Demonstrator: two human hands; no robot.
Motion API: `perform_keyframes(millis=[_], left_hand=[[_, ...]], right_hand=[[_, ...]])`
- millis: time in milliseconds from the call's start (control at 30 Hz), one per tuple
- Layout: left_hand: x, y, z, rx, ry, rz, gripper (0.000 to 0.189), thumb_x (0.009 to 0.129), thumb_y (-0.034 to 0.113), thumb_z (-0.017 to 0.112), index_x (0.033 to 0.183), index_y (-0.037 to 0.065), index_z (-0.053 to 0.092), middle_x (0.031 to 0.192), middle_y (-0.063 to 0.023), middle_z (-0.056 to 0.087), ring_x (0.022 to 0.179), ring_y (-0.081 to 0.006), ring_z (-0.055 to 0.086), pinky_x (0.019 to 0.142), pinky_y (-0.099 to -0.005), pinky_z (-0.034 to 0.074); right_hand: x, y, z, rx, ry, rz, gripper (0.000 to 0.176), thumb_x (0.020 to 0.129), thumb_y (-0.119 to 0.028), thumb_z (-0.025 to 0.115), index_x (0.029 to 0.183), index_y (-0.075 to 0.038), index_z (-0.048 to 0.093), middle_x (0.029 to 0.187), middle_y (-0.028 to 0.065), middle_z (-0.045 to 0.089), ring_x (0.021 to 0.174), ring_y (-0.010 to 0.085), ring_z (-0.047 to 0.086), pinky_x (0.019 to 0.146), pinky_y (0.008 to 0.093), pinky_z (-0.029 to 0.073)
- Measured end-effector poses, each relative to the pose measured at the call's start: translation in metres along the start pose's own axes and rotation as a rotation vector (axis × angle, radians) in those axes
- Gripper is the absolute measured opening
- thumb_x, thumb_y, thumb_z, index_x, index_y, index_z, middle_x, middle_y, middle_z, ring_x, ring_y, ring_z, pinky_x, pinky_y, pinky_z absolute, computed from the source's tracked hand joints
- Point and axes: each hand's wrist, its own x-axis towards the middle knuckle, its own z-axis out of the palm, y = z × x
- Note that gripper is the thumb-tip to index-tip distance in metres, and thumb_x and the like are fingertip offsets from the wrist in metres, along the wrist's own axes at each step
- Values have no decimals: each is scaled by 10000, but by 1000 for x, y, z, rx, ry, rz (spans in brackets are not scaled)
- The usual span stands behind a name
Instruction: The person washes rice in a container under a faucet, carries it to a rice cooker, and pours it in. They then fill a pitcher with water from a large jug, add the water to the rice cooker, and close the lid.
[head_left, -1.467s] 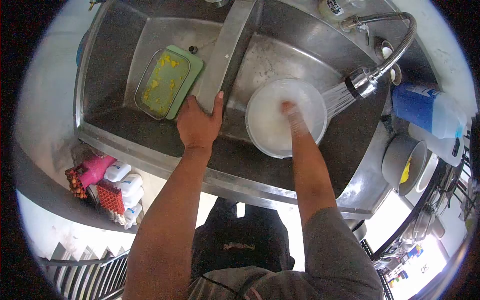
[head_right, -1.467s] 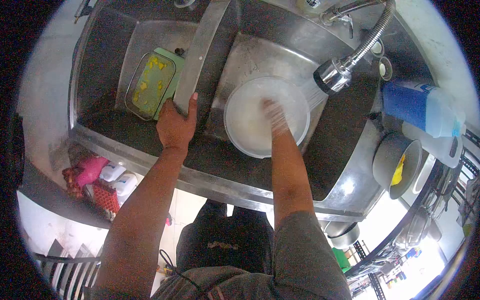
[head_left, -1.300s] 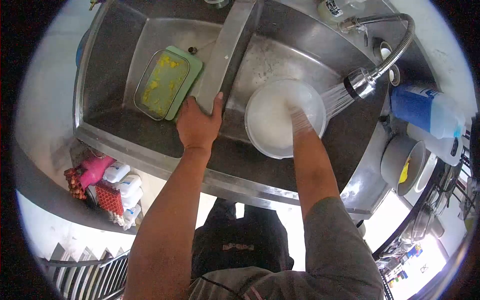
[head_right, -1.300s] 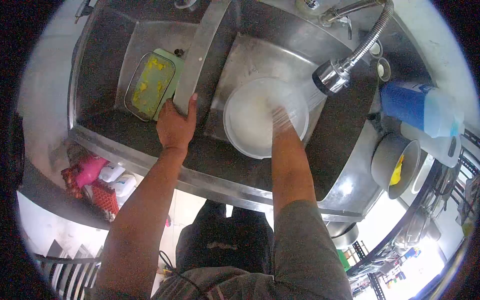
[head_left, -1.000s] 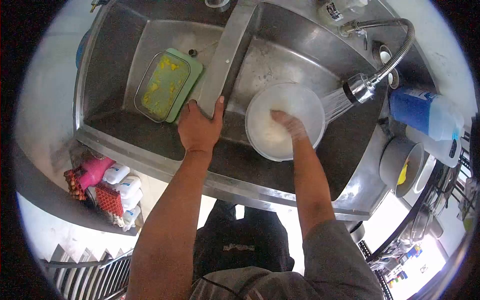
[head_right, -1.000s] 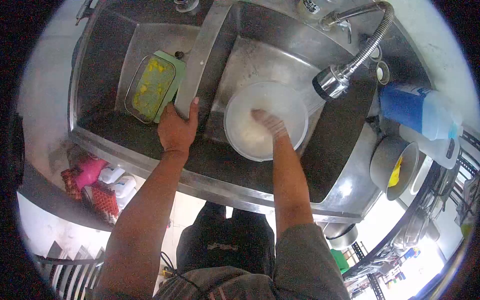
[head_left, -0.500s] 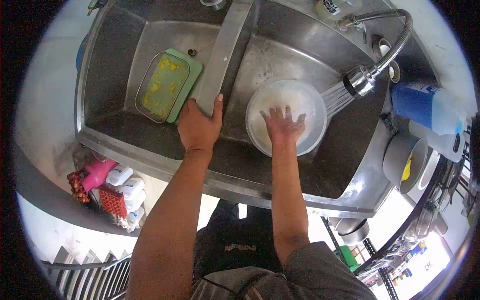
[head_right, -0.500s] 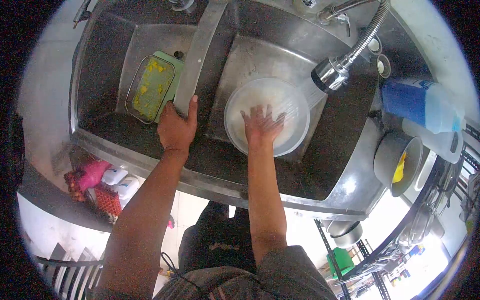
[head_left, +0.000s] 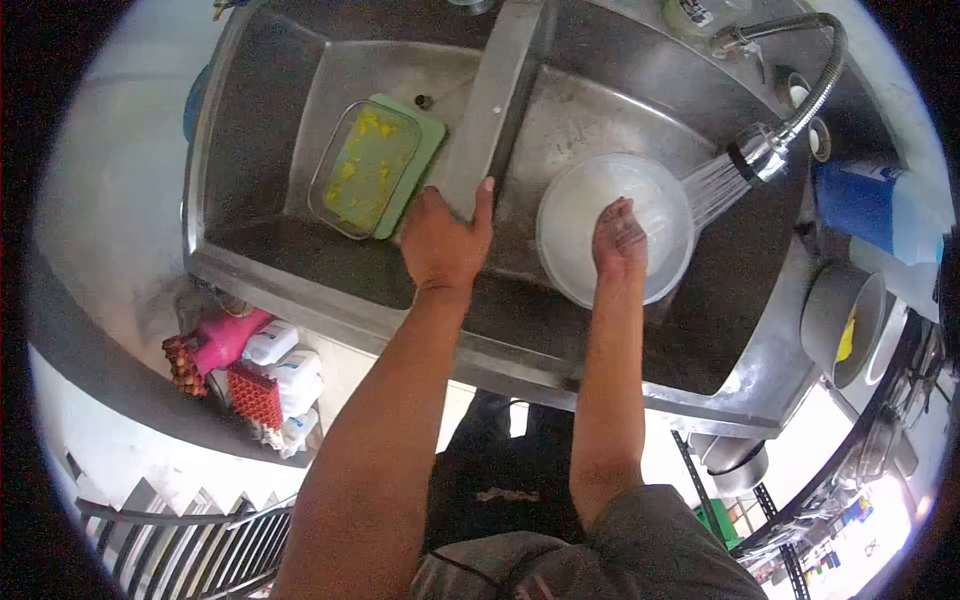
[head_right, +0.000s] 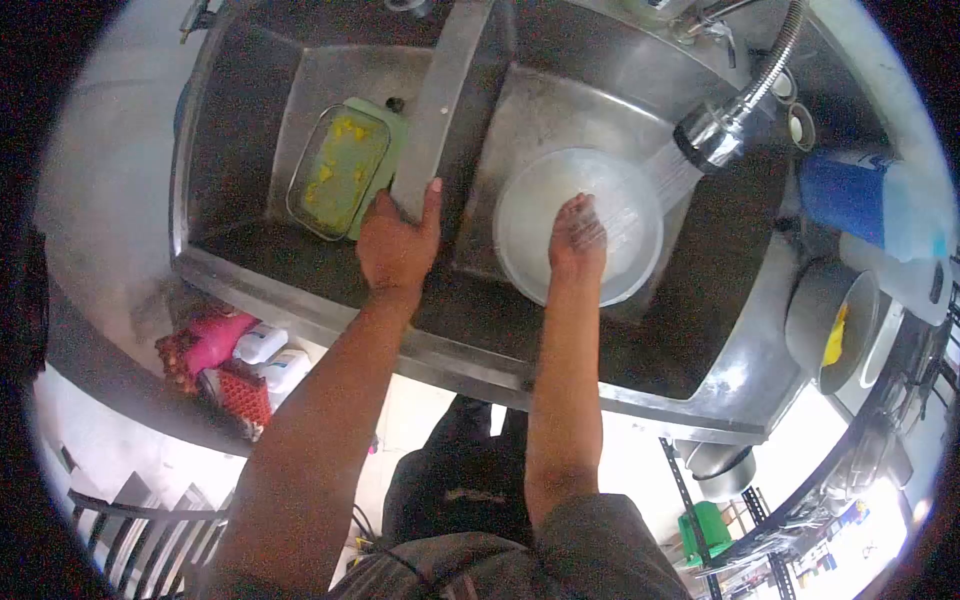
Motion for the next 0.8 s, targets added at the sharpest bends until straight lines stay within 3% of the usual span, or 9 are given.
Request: perform_keyframes(millis=[133, 233, 300, 333, 433, 500, 700, 733, 800], left_hand=[[-1, 3, -1, -87, -40, -11, 766, 890, 667, 552, 1013, -85, 628, 960, -290, 668, 915, -436, 676, 830, -488, 539], [-4, 5, -15, -82, -166, -85, 833, 906, 656, 516, 1204, -118, 597, 1158, -316, 639, 1091, -433, 639, 935, -485, 516], [-4, -6, 5, -34, 2, 29, 836, 919, 675, 508, 1131, -130, 589, 1020, -299, 654, 967, -426, 671, 811, -489, 551], [-5, -4, 1, -40, 14, 38, 816, 927, 666, 503, 1102, -126, 593, 998, -285, 651, 953, -409, 672, 800, -480, 555], [-2, -5, -2, -84, -74, 11, 768, 922, 663, 517, 1029, -93, 598, 939, -245, 641, 883, -385, 672, 774, -461, 562], [-4, -6, 1, -89, -49, 6, 745, 918, 662, 527, 1001, -74, 599, 913, -231, 631, 871, -373, 670, 765, -458, 562], [-7, -11, 11, -93, 39, 17, 692, 901, 643, 557, 968, -44, 601, 889, -202, 638, 857, -352, 669, 739, -452, 557], [-7, -10, 13, -71, 18, 4, 647, 896, 620, 568, 939, -25, 597, 895, -175, 632, 869, -333, 656, 748, -439, 548], [-7, -11, 16, -93, 40, 9, 652, 895, 631, 564, 931, -19, 599, 878, -172, 639, 850, -333, 662, 737, -436, 551]], right_hand=[[22, 113, -21, 1808, 217, 569, 408, 1054, -189, 395, 1392, 21, 485, 1330, 233, 581, 1198, 310, 595, 1007, 409, 530], [10, 132, -26, 2769, -41, 841, 514, 1017, -148, 339, 1472, 89, 369, 1540, 256, 379, 1458, 293, 355, 1230, 450, 257], [5, -6, -29, 1685, 363, 772, 373, 1046, -35, 397, 1404, 54, 458, 1415, 222, 519, 1288, 306, 546, 1040, 361, 502], [10, 40, -33, 1717, 178, 698, 342, 1014, 18, 501, 1355, 7, 506, 1290, 172, 584, 1131, 280, 628, 871, 318, 581], [5, 10, -47, 1957, 68, 908, 316, 1003, -9, 544, 1304, 80, 505, 1218, 245, 578, 1106, 289, 618, 935, 339, 577], [0, -43, -43, 1761, 443, 1038, 307, 969, 55, 568, 1265, 96, 497, 1129, 212, 593, 1018, 285, 635, 851, 344, 601], [-2, -28, -57, 2048, 203, 896, 279, 952, 62, 563, 1231, 48, 545, 1104, 213, 645, 983, 291, 670, 797, 370, 616], [9, 14, -66, 2035, -141, 850, 247, 987, 29, 501, 1222, 69, 565, 1137, 220, 652, 994, 307, 677, 824, 385, 617], [-4, -35, -67, 1916, 130, 829, 233, 988, 20, 516, 1210, 71, 560, 1115, 219, 659, 981, 316, 676, 825, 394, 615]])
